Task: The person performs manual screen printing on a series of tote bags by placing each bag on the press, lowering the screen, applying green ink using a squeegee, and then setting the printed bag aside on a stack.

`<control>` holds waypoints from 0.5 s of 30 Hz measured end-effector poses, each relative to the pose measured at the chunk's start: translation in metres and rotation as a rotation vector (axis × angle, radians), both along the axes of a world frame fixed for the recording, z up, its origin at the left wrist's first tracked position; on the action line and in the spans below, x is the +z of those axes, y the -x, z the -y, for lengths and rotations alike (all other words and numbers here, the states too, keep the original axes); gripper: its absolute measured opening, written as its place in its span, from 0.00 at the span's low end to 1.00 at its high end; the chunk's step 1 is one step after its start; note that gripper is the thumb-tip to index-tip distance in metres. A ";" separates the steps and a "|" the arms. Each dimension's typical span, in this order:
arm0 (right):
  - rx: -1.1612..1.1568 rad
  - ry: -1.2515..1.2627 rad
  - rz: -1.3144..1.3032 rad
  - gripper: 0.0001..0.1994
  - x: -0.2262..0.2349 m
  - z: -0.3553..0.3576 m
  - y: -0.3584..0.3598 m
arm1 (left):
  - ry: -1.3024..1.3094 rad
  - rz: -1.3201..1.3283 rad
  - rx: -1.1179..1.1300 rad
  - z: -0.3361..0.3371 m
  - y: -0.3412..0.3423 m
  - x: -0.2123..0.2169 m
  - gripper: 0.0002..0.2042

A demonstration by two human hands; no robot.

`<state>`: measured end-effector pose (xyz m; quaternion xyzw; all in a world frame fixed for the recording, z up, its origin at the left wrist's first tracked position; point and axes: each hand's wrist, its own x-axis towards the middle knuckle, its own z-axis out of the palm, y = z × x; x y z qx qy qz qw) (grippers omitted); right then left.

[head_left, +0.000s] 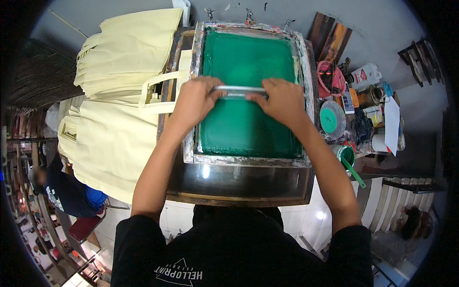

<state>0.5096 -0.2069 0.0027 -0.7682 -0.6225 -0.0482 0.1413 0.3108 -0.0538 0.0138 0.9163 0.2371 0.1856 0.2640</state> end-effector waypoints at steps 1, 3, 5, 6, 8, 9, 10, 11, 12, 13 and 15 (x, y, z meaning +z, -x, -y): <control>0.007 -0.010 -0.005 0.28 -0.003 0.011 0.007 | 0.000 0.002 -0.011 0.010 0.008 0.000 0.09; 0.014 -0.051 -0.012 0.28 -0.008 0.034 0.023 | 0.009 -0.018 -0.025 0.033 0.025 0.002 0.08; 0.021 -0.109 -0.020 0.27 -0.013 0.057 0.043 | 0.032 -0.069 -0.025 0.058 0.044 0.007 0.08; 0.016 -0.102 -0.021 0.27 -0.014 0.069 0.052 | 0.036 -0.048 -0.035 0.069 0.053 0.007 0.07; 0.022 -0.088 -0.027 0.26 -0.017 0.088 0.071 | 0.042 -0.013 -0.041 0.087 0.073 0.003 0.06; -0.006 -0.060 -0.013 0.23 -0.018 0.096 0.079 | 0.046 -0.011 -0.064 0.091 0.080 -0.003 0.10; 0.012 -0.061 0.006 0.21 -0.017 0.102 0.083 | 0.047 -0.008 -0.080 0.094 0.089 -0.010 0.14; 0.030 -0.063 0.025 0.18 -0.016 0.107 0.087 | 0.049 -0.006 -0.097 0.097 0.097 -0.017 0.18; 0.051 -0.073 0.048 0.16 -0.016 0.108 0.086 | 0.034 0.086 -0.077 0.100 0.101 -0.019 0.24; 0.066 -0.088 0.057 0.15 -0.018 0.112 0.086 | 0.024 0.180 -0.066 0.103 0.104 -0.023 0.30; 0.099 -0.119 0.069 0.13 -0.021 0.117 0.084 | -0.129 0.134 -0.046 0.104 0.118 -0.041 0.53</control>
